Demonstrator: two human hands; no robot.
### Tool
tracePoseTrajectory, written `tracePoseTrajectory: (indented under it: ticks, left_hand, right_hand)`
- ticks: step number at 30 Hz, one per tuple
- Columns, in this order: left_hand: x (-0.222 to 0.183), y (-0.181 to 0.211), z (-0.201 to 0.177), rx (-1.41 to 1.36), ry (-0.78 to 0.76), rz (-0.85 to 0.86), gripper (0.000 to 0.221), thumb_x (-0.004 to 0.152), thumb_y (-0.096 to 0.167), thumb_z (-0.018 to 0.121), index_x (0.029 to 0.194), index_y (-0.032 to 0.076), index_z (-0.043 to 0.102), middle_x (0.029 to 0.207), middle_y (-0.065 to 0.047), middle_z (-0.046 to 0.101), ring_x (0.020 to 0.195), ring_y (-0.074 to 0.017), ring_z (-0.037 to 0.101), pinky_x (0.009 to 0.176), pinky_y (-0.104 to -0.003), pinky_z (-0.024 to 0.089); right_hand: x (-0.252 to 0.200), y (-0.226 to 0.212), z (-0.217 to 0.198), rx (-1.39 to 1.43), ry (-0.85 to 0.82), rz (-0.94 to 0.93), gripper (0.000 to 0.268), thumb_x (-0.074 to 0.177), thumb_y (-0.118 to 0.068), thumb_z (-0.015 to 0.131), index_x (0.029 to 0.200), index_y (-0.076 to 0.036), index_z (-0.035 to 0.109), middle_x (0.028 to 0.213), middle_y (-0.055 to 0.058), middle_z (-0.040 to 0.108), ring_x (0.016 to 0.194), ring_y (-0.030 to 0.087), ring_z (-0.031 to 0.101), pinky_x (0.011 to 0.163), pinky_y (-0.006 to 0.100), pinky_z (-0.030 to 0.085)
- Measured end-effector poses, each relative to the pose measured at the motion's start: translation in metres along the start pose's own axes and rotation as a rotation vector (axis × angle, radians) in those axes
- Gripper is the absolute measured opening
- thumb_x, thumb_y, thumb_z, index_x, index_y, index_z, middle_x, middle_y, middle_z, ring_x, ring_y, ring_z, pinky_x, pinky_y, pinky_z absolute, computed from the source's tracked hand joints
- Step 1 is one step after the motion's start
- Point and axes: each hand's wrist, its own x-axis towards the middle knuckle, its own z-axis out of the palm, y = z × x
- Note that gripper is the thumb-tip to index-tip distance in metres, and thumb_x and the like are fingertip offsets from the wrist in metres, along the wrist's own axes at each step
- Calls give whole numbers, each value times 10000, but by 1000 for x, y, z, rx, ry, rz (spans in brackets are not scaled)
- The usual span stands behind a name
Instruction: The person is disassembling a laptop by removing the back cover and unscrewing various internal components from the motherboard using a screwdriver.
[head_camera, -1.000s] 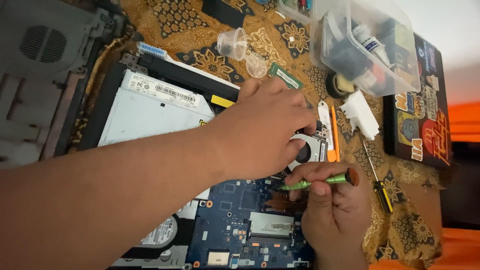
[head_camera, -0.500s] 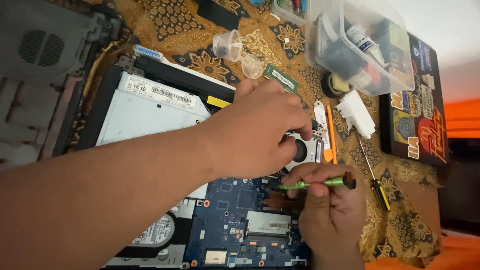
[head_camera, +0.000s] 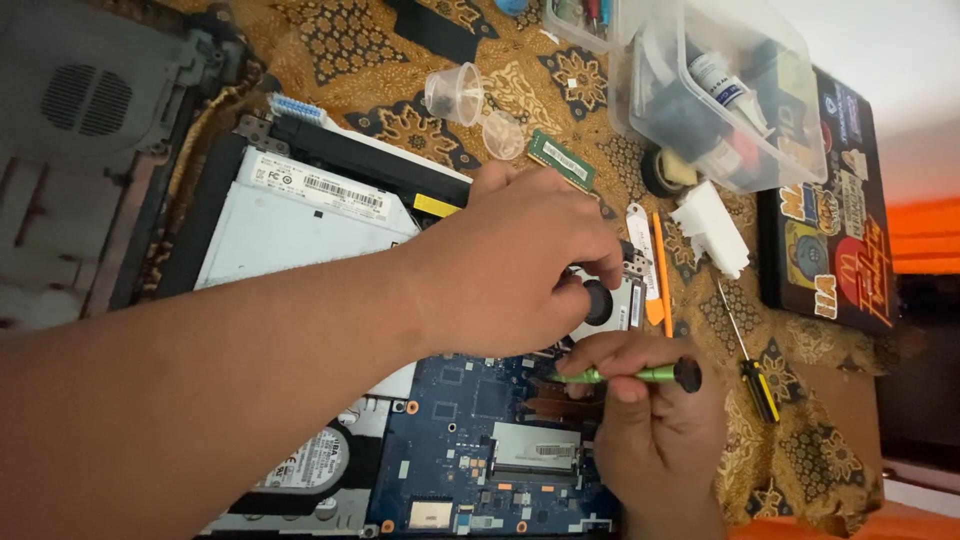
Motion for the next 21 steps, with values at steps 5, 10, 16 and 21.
tracePoseTrajectory:
  ticks: [5,10,16,21]
  left_hand:
    - [0,0,-2,-34,-15,28,224,845,230,563,864,299,775,884,131,724,1104,-208,546,1012,-485,235]
    - [-7,17,-22,-174,-256,2,262,834,206,505,838,222,766,734,76,755,778,-187,699,1039,-401,419]
    - [-12,18,-19,-285,-417,53,240,759,322,665,616,138,611,562,14,446,578,-130,375,551,-299,363]
    - [-9,21,-30,-168,-483,64,213,869,349,686,727,234,796,610,61,567,540,-117,455,547,-310,357]
  right_hand:
    - [4,-8,2,-16,-1,-29,143,1067,-220,510,1012,-93,546,877,125,670,836,230,737,753,331,602]
    - [10,-15,-3,-463,60,-213,310,975,-362,555,867,-97,676,967,97,557,908,218,572,860,337,443]
    - [12,-25,-4,-464,68,-183,285,920,-361,637,902,-95,735,1009,84,505,947,207,547,837,315,418]
    - [15,-66,14,-285,136,125,178,870,-165,708,960,-40,620,862,73,578,810,180,506,814,278,363]
